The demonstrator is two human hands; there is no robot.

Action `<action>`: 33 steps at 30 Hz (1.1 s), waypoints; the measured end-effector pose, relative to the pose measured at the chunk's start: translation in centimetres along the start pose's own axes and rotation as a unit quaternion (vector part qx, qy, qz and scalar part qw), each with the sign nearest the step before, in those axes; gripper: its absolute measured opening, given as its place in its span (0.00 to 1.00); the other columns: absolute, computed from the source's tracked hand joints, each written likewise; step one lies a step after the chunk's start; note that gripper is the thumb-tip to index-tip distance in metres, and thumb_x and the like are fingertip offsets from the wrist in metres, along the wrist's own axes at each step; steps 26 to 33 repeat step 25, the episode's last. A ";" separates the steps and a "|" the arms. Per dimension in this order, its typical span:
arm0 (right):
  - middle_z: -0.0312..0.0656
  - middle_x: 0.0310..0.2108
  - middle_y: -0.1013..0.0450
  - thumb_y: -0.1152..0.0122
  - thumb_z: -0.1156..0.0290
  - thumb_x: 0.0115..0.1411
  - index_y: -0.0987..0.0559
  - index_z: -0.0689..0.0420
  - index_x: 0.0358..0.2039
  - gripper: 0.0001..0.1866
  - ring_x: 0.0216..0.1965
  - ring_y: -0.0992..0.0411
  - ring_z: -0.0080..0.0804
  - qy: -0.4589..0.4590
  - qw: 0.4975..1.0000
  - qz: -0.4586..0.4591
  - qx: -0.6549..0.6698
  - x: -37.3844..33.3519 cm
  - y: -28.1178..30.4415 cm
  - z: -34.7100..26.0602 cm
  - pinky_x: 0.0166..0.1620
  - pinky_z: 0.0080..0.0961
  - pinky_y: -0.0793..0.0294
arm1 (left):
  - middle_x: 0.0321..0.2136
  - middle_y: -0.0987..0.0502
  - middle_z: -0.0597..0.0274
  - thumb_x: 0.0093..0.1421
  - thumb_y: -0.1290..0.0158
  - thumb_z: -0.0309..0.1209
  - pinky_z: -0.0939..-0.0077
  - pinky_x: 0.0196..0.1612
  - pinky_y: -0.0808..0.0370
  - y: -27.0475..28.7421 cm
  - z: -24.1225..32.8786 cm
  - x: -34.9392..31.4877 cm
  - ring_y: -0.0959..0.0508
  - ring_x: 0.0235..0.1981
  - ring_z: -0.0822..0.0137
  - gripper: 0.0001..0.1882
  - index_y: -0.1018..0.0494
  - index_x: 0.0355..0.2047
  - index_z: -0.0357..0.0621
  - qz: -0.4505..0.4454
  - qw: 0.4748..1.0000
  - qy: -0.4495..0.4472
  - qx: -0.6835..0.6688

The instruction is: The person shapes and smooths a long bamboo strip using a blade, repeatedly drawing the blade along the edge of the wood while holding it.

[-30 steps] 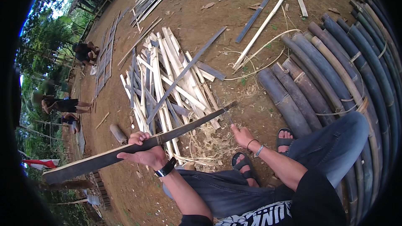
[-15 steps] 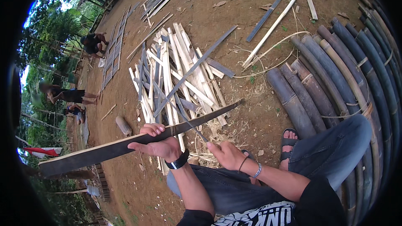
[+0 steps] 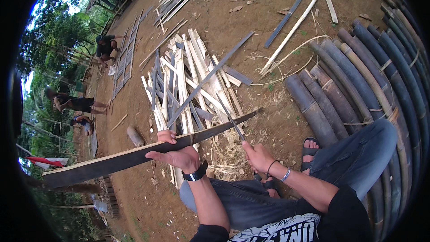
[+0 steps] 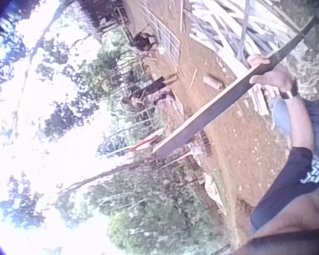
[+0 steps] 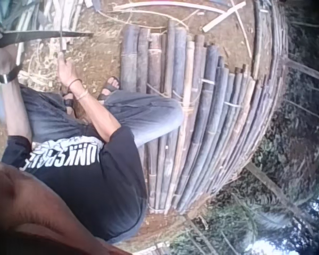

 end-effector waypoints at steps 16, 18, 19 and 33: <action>0.40 0.06 0.38 0.60 0.42 0.63 0.31 0.63 0.08 0.39 0.13 0.34 0.32 0.114 0.967 0.117 -0.196 7.2 6.1 4.5 0.25 0.38 0.32 | 0.21 0.44 0.65 0.63 0.74 0.64 0.76 0.36 0.45 -1.1 -0.5 0.7 0.41 0.27 0.67 0.36 0.44 0.13 0.46 0.019 1.000 0.013 0.007; 0.36 0.07 0.39 0.61 0.42 0.64 0.34 0.60 0.11 0.35 0.10 0.37 0.25 0.049 0.984 0.111 -0.133 9.2 7.5 6.1 0.17 0.28 0.38 | 0.20 0.43 0.64 0.63 0.75 0.64 0.75 0.39 0.43 -0.8 -0.6 0.9 0.40 0.27 0.66 0.36 0.45 0.13 0.47 0.023 1.000 0.013 0.010; 0.38 0.07 0.39 0.61 0.41 0.63 0.33 0.61 0.09 0.37 0.11 0.36 0.26 0.070 0.984 0.103 -0.129 8.4 6.4 4.9 0.19 0.31 0.35 | 0.20 0.43 0.64 0.63 0.75 0.64 0.75 0.39 0.42 -0.4 -0.7 1.1 0.40 0.28 0.66 0.36 0.45 0.13 0.47 0.014 1.000 0.002 0.008; 0.34 0.09 0.36 0.61 0.39 0.62 0.30 0.57 0.15 0.34 0.12 0.37 0.27 0.110 0.973 0.078 -0.186 10.1 5.4 5.5 0.20 0.29 0.36 | 0.20 0.42 0.62 0.62 0.75 0.64 0.70 0.44 0.39 1.0 -1.8 1.9 0.34 0.31 0.66 0.35 0.45 0.14 0.47 0.025 0.996 0.074 -0.040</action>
Point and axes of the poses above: each hand's wrist, its own x-axis towards the middle knuckle, its own y-axis out of the back of the hand, z = x × y, the point moved 6 cm from there along x, towards the middle knuckle
